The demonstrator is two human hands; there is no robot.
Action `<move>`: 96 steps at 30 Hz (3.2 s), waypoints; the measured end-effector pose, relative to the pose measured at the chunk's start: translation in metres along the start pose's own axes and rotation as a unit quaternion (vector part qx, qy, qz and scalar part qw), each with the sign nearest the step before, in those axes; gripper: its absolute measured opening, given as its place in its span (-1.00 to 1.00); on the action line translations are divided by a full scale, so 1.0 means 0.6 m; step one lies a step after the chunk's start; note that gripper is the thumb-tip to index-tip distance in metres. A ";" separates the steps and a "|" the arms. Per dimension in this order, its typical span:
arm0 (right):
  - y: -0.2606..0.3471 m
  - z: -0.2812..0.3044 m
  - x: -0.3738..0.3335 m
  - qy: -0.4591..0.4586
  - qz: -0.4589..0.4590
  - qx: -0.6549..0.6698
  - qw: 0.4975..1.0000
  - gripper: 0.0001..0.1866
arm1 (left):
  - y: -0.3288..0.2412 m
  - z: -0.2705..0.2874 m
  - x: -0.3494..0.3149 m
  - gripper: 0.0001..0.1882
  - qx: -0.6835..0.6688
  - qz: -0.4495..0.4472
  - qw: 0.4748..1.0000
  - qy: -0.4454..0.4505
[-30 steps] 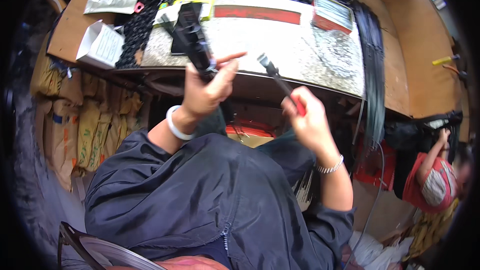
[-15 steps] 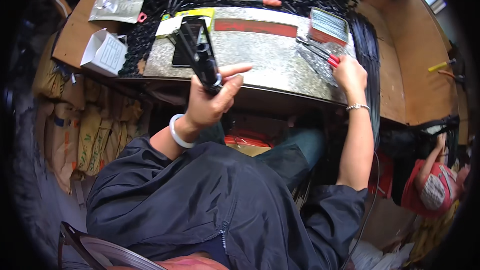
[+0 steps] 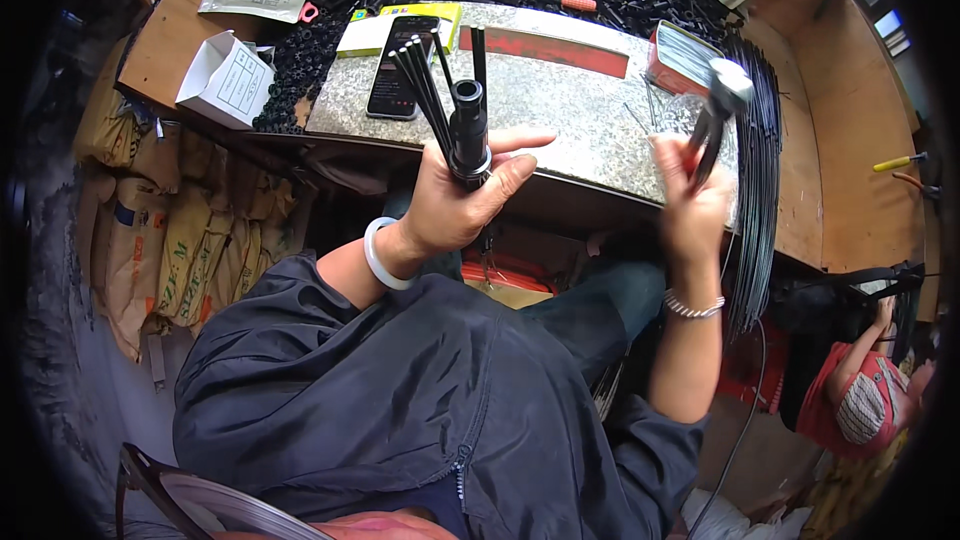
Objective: Assembling thin black rods and a cylindrical base component at a factory workstation.
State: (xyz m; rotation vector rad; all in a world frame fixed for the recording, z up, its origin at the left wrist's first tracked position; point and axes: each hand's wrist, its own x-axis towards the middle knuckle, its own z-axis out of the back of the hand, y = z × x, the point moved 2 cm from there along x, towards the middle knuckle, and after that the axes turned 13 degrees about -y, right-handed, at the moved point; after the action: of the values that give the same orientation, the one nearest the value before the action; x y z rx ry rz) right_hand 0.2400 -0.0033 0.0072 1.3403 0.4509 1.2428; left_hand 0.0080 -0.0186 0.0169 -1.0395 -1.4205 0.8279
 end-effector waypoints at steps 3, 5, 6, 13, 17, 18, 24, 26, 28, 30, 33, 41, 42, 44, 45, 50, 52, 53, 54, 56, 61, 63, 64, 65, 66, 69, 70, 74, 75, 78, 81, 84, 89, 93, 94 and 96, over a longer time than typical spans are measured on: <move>0.046 -0.042 -0.068 0.061 -0.122 0.232 0.963 -0.83 | 0.000 -0.007 -0.010 -0.75 0.017 -0.024 1.000 0.006; 0.044 -0.054 -0.087 0.076 -0.151 0.310 0.936 -0.82 | -0.009 -0.015 -0.014 -0.75 0.002 -0.021 1.000 0.018; 0.048 -0.059 -0.093 0.085 -0.153 0.331 0.927 -0.85 | -0.016 -0.015 -0.015 -0.75 -0.009 -0.019 1.000 0.021; 0.055 -0.075 -0.115 0.002 -0.033 0.217 0.976 -0.88 | -0.013 -0.027 -0.029 -0.75 -0.069 -0.010 0.997 0.034; 0.065 -0.093 -0.129 -0.094 -0.009 0.192 0.977 -0.90 | -0.005 -0.026 -0.031 -0.75 0.000 -0.037 0.999 0.003; 0.068 -0.101 -0.130 -0.122 0.053 0.188 0.973 -0.91 | -0.002 -0.025 -0.031 -0.75 0.000 -0.037 0.999 0.003; 0.081 -0.105 -0.131 -0.095 -0.022 0.262 0.960 -0.91 | -0.005 -0.015 -0.028 -0.72 0.003 -0.040 0.999 0.020; 0.076 -0.107 -0.133 -0.116 -0.019 0.235 0.965 -0.91 | -0.001 -0.010 -0.026 -0.70 0.006 -0.037 0.999 -0.002; 0.087 -0.105 -0.142 -0.106 0.039 0.186 0.976 -0.91 | -0.014 -0.003 -0.024 -0.70 0.003 0.046 0.999 -0.013; 0.107 -0.104 -0.138 -0.085 0.193 0.167 0.963 -0.91 | -0.009 0.000 -0.024 -0.70 -0.015 0.040 0.999 -0.008; 0.107 -0.120 -0.134 -0.087 0.335 0.166 0.923 -0.79 | 0.012 0.002 -0.028 -0.66 -0.068 0.000 0.998 -0.007; 0.121 -0.125 -0.131 -0.063 0.386 0.135 0.911 -0.83 | 0.015 0.007 -0.027 -0.57 -0.079 -0.008 0.997 0.012; 0.121 -0.125 -0.130 -0.062 0.385 0.135 0.911 -0.83 | 0.020 0.006 -0.028 -0.57 -0.097 -0.004 0.995 0.015; 0.121 -0.125 -0.130 -0.061 0.394 0.125 0.909 -0.83 | 0.024 0.005 -0.029 -0.56 -0.115 0.000 0.993 0.018; 0.120 -0.125 -0.130 -0.061 0.393 0.124 0.909 -0.83 | 0.024 0.004 -0.028 -0.55 -0.122 0.008 0.992 0.018; 0.117 -0.123 -0.129 -0.041 0.371 0.117 0.920 -0.82 | 0.023 0.005 -0.029 -0.54 -0.099 0.004 0.995 0.014; 0.122 -0.120 -0.126 -0.030 0.372 0.108 0.921 -0.82 | 0.026 0.007 -0.029 -0.54 -0.105 0.019 0.994 0.023; 0.126 -0.119 -0.123 -0.021 0.373 0.098 0.922 -0.82 | 0.026 0.008 -0.027 -0.54 -0.105 0.020 0.994 0.023; 0.129 -0.116 -0.119 -0.020 0.373 0.098 0.922 -0.82 | 0.024 0.011 -0.024 -0.64 -0.091 -0.006 0.995 0.033; 0.129 -0.114 -0.109 0.040 0.328 0.112 0.937 -0.85 | 0.015 0.014 -0.021 -0.72 -0.076 -0.032 0.996 0.043; 0.133 -0.103 -0.091 0.148 0.074 0.127 0.978 -0.70 | -0.002 0.013 -0.012 -0.78 -0.127 0.095 0.987 -0.015; 0.138 -0.064 -0.088 0.225 -0.011 0.069 0.972 -0.77 | -0.001 0.021 -0.006 -0.80 -0.122 0.121 0.984 -0.041; 0.133 -0.044 -0.093 0.290 -0.095 0.055 0.951 -0.77 | 0.001 0.024 -0.003 -0.80 -0.121 0.120 0.984 -0.046; 0.133 -0.030 -0.100 0.321 -0.103 0.050 0.940 -0.68 | 0.003 0.027 0.001 -0.81 -0.106 0.115 0.986 -0.060; 0.132 -0.018 -0.110 0.353 -0.113 0.043 0.928 -0.59 | 0.003 0.031 -0.001 -0.81 -0.091 0.111 0.987 -0.074; 0.119 -0.011 -0.127 0.400 -0.107 0.032 0.910 -0.60 | 0.008 0.034 -0.001 -0.77 -0.154 0.116 0.980 -0.048; 0.118 -0.009 -0.129 0.415 -0.106 0.020 0.904 -0.61 | 0.011 0.029 0.000 -0.76 -0.154 0.105 0.981 -0.050; 0.136 -0.004 -0.118 0.409 -0.130 -0.006 0.903 -0.63 | 0.013 0.022 0.004 -0.69 -0.107 0.099 0.989 -0.023; 0.140 -0.001 -0.114 0.413 -0.128 -0.018 0.901 -0.62 | 0.011 0.024 0.003 -0.73 -0.103 0.113 0.988 -0.029; 0.169 0.007 -0.094 0.431 -0.134 -0.057 0.890 -0.64 | 0.006 0.024 0.001 -0.76 -0.102 0.122 0.987 -0.033; 0.183 0.018 -0.085 0.441 -0.180 -0.105 0.873 -0.75 | 0.010 0.026 0.000 -0.77 -0.056 0.078 0.995 -0.019; 0.177 0.019 -0.082 0.458 -0.219 -0.127 0.852 -0.76 | 0.014 0.025 0.001 -0.80 -0.002 0.025 0.999 -0.027; 0.124 -0.001 -0.124 0.434 -0.141 0.012 0.890 -0.57 | -0.002 0.017 0.000 -0.80 -0.106 0.079 0.991 -0.023; 0.130 -0.008 -0.126 0.421 -0.097 -0.001 0.902 -0.63 | -0.004 0.025 -0.001 -0.82 -0.120 0.112 0.986 -0.038; 0.137 -0.006 -0.120 0.420 -0.095 -0.035 0.902 -0.67 | -0.005 0.026 -0.002 -0.82 -0.126 0.112 0.985 -0.048; 0.155 -0.003 -0.110 0.410 -0.115 -0.078 0.901 -0.77 | -0.005 0.031 -0.004 -0.82 -0.097 0.085 0.991 -0.040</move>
State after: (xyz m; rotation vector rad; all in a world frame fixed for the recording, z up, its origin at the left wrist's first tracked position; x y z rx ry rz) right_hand 0.1774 -0.0803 0.0638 0.5466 1.0389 1.5687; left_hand -0.0106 -0.0206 0.0166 -1.3021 -1.5175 0.8757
